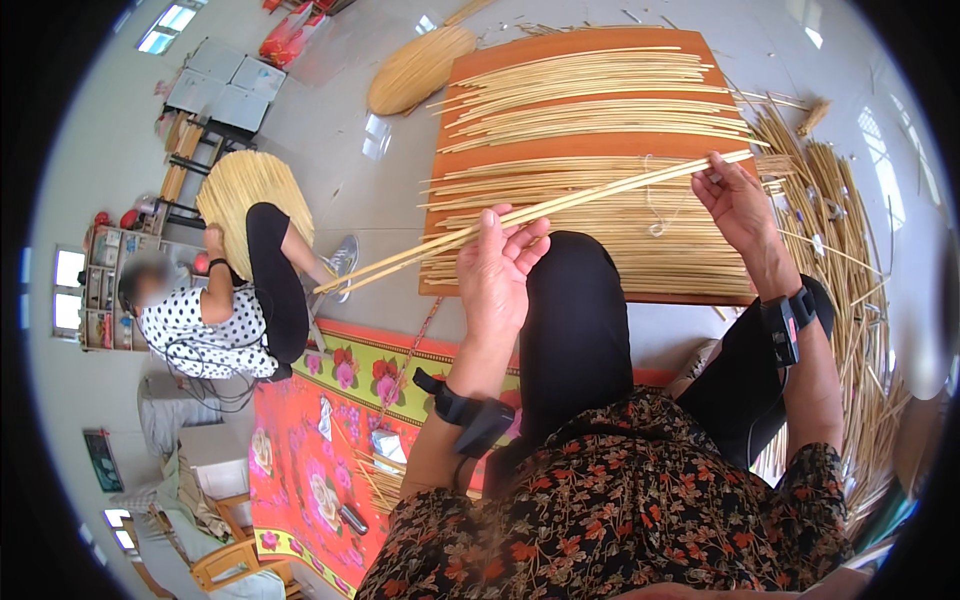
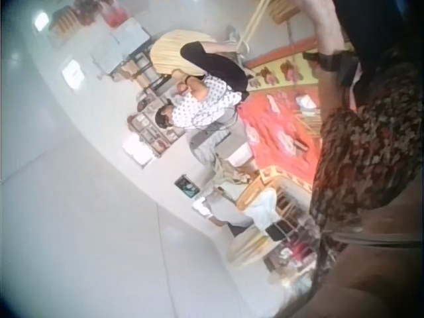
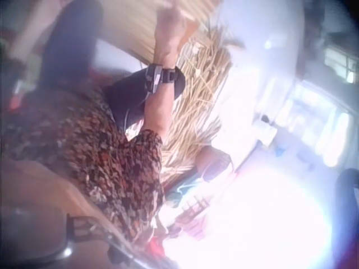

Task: The person sits on a mat and weaves thin bamboo strips into a flat mat using a string. They repeatedly pick up strips, align them, and tie them together to form a woven structure.

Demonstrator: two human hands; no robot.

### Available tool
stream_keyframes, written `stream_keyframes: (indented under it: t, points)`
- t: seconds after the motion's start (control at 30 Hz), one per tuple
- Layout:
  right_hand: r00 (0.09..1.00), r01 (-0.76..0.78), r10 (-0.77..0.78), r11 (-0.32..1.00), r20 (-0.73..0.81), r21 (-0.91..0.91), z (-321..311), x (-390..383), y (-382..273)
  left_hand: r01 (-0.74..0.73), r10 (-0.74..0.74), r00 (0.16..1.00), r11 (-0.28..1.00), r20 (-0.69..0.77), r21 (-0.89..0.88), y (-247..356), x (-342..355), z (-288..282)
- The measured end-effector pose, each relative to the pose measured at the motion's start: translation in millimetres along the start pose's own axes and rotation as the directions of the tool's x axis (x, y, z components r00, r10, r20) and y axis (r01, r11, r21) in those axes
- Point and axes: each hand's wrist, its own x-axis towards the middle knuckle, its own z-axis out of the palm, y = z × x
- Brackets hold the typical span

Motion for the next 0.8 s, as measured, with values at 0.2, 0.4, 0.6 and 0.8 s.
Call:
stream_keyframes:
  t: [0.2, 0.4, 0.6, 0.8]
  points:
    - [0.999, -0.02, 0.018, 0.999, -0.049, -0.042, -5, 5, -1, 0.01, -0.005, 0.995, 0.999, -0.095, 0.052, 0, -2, 4]
    - [0.998, -0.015, 0.011, 0.998, -0.059, -0.068, -6, 5, -4, 0.022, -0.018, 0.995, 0.999, -0.099, 0.044, -6, -2, 4]
    - [0.997, -0.006, -0.006, 0.987, -0.072, -0.16, -7, 6, -7, 0.025, -0.02, 0.997, 0.998, -0.08, 0.061, -5, 0, 4]
    - [0.997, -0.04, 0.027, 0.981, -0.073, -0.187, -4, 4, -13, 0.044, -0.041, 0.998, 0.997, -0.052, 0.056, 0, 4, 5]
